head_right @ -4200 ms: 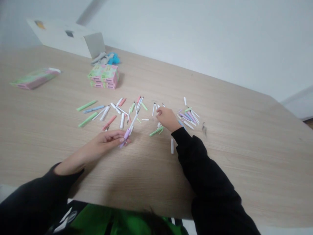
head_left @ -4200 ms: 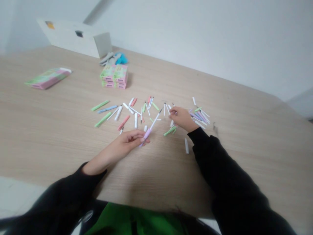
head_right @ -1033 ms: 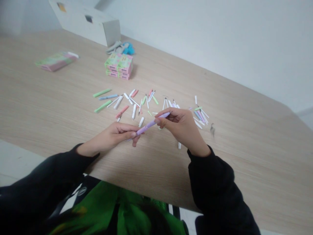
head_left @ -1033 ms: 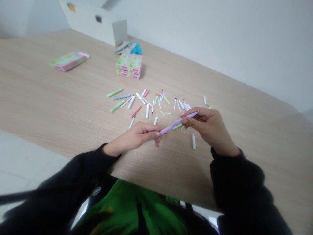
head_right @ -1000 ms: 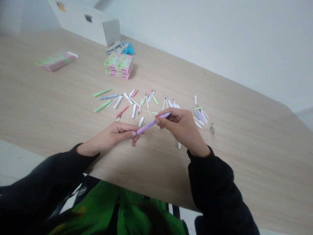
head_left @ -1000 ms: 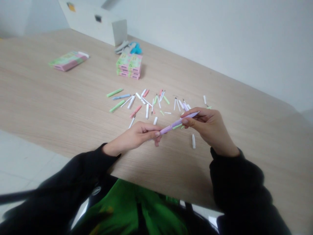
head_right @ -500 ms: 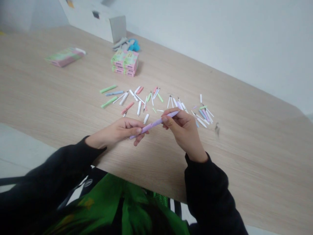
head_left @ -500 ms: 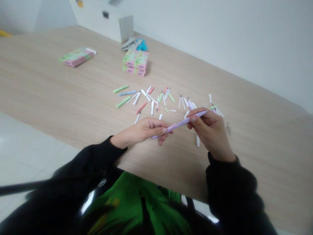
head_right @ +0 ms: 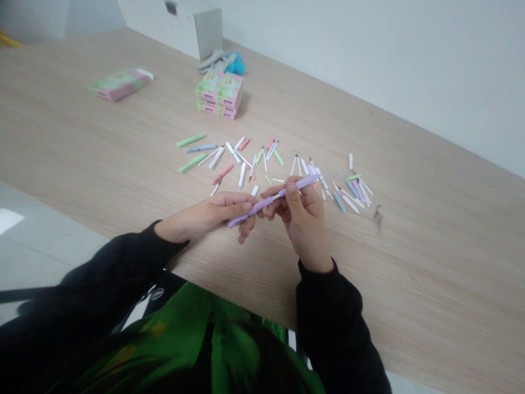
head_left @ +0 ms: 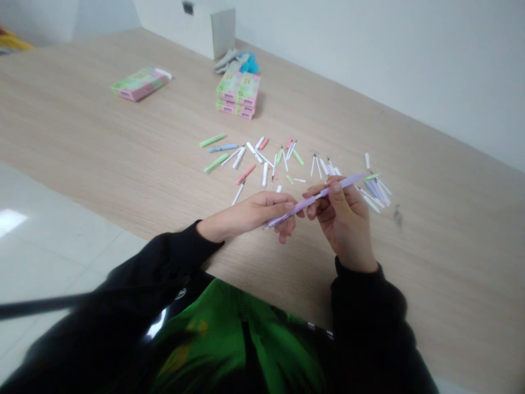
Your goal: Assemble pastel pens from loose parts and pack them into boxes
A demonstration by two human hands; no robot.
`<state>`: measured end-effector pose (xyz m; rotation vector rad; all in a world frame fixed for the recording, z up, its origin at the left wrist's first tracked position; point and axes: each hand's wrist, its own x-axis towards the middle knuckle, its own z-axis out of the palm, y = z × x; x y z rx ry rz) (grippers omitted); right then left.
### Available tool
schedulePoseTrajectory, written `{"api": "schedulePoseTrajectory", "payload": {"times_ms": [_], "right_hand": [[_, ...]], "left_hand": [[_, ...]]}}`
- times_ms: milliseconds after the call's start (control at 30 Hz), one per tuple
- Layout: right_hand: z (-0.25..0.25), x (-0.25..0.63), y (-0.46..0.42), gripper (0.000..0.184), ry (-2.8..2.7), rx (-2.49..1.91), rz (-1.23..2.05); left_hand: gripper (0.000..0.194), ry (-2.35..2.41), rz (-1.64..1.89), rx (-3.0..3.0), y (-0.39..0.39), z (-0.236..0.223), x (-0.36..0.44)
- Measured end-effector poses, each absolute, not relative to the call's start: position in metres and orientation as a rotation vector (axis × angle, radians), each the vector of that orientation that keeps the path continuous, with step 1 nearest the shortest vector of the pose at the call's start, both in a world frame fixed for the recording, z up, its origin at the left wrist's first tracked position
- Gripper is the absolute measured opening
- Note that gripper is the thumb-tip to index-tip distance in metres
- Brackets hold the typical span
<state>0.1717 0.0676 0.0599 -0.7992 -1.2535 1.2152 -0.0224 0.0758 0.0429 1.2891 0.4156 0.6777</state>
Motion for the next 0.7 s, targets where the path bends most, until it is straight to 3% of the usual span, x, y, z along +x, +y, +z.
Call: {"api": "schedulePoseTrajectory", "payload": {"times_ms": [467, 700], "right_hand": [[0.101, 0.172, 0.041, 0.006, -1.397, -0.748, 0.715], [0.094, 0.169, 0.034, 0.008, -1.517, -0.879, 0.793]], "left_hand": [[0.019, 0.4, 0.74, 1.414, 0.078, 0.035, -0.024], [0.023, 0.47, 0.718, 1.528, 0.078, 0.04, -0.025]]}}
